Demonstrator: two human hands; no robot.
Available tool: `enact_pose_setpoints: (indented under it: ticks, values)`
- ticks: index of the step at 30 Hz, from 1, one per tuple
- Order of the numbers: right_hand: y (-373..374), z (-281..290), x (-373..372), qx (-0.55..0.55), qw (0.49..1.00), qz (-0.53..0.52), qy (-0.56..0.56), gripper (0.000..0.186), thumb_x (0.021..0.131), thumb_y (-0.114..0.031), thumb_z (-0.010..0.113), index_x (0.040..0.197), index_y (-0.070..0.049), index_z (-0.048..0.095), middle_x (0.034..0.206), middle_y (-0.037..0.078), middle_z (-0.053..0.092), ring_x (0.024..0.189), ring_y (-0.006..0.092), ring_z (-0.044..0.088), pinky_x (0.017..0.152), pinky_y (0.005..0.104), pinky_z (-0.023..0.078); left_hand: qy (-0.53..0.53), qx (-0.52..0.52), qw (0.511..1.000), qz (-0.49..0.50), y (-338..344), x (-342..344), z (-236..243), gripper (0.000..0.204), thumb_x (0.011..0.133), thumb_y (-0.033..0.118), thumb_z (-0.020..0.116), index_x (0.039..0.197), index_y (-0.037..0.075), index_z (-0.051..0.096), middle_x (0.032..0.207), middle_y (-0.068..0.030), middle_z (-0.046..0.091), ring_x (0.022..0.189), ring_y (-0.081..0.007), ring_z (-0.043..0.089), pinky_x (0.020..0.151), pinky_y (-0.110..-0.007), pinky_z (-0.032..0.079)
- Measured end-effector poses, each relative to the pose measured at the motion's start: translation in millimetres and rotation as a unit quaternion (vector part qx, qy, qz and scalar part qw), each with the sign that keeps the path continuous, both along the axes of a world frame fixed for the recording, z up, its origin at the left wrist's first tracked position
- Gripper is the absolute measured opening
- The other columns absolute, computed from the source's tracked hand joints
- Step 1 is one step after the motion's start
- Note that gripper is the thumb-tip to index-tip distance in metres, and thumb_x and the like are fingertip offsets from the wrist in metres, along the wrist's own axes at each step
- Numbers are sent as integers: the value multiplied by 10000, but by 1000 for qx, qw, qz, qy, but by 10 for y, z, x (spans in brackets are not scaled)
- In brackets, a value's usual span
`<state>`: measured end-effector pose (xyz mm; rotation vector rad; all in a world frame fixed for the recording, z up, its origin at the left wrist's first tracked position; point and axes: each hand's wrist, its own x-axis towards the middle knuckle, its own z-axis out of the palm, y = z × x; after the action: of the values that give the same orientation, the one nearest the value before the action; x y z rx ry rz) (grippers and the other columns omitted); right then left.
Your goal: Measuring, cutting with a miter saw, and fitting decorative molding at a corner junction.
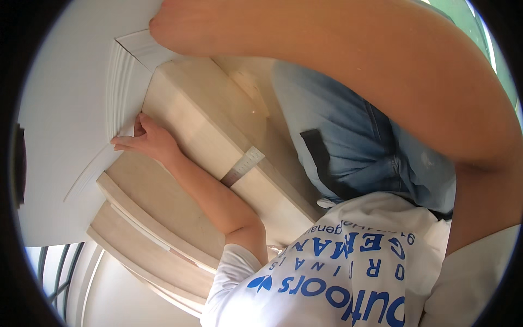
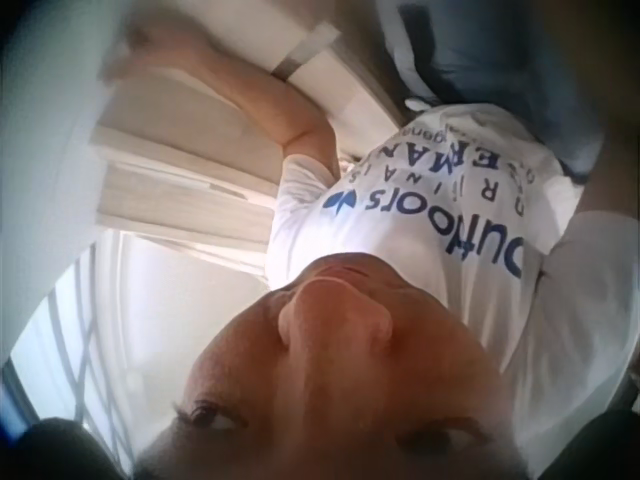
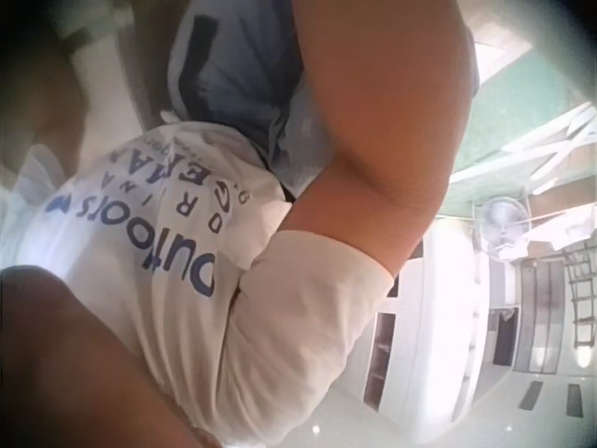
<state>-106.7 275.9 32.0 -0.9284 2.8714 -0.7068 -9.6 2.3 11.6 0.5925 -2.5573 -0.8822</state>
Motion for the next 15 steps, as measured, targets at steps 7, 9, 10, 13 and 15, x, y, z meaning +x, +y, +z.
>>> enact_pose_setpoints:
  ticks: [7, 9, 10, 13, 15]
  values:
    - [-30, -98, -59, -35, 999, -3, -37, 162, 866, -64, 672, 917, 55, 769, 954, 260, 753, 906, 380, 751, 797, 462, 612, -14, -30, 999, 12, -49, -19, -27, 1057, 1000, 147, 619, 1614, -78, -211, 1541, -320, 429, 1175, -239, 597, 1244, -401, 263]
    - [-35, -86, -44, -38, 998, -7, -41, 169, 875, -67, 665, 924, 57, 769, 963, 262, 752, 908, 379, 751, 799, 462, 612, -7, -22, 1000, 8, -38, -10, -26, 1052, 1001, 149, 617, 1612, -86, -206, 1488, -313, 493, 1256, -243, 564, 1271, -409, 197]
    - [-38, -79, -31, -46, 998, -10, -35, 173, 881, -69, 662, 931, 58, 768, 969, 263, 752, 911, 377, 751, 798, 461, 612, -6, -24, 1000, 9, -31, -10, -21, 1049, 1001, 150, 616, 1610, -92, -204, 1459, -307, 518, 1298, -244, 540, 1280, -413, 161]
    - [-36, -34, -16, -39, 998, -12, -40, 183, 904, -78, 655, 959, 59, 764, 996, 263, 751, 926, 365, 750, 799, 452, 614, -12, -50, 999, 5, -12, -11, -2, 1039, 1000, 153, 609, 1604, -110, -195, 1362, -288, 584, 1400, -248, 466, 1297, -429, 49]
    - [-27, 20, -19, -33, 999, -11, -37, 188, 920, -84, 652, 979, 59, 760, 1015, 259, 751, 936, 357, 749, 802, 443, 617, -19, -55, 998, -1, -7, -9, 9, 1031, 999, 154, 604, 1600, -122, -187, 1286, -266, 624, 1433, -251, 436, 1298, -445, -28]
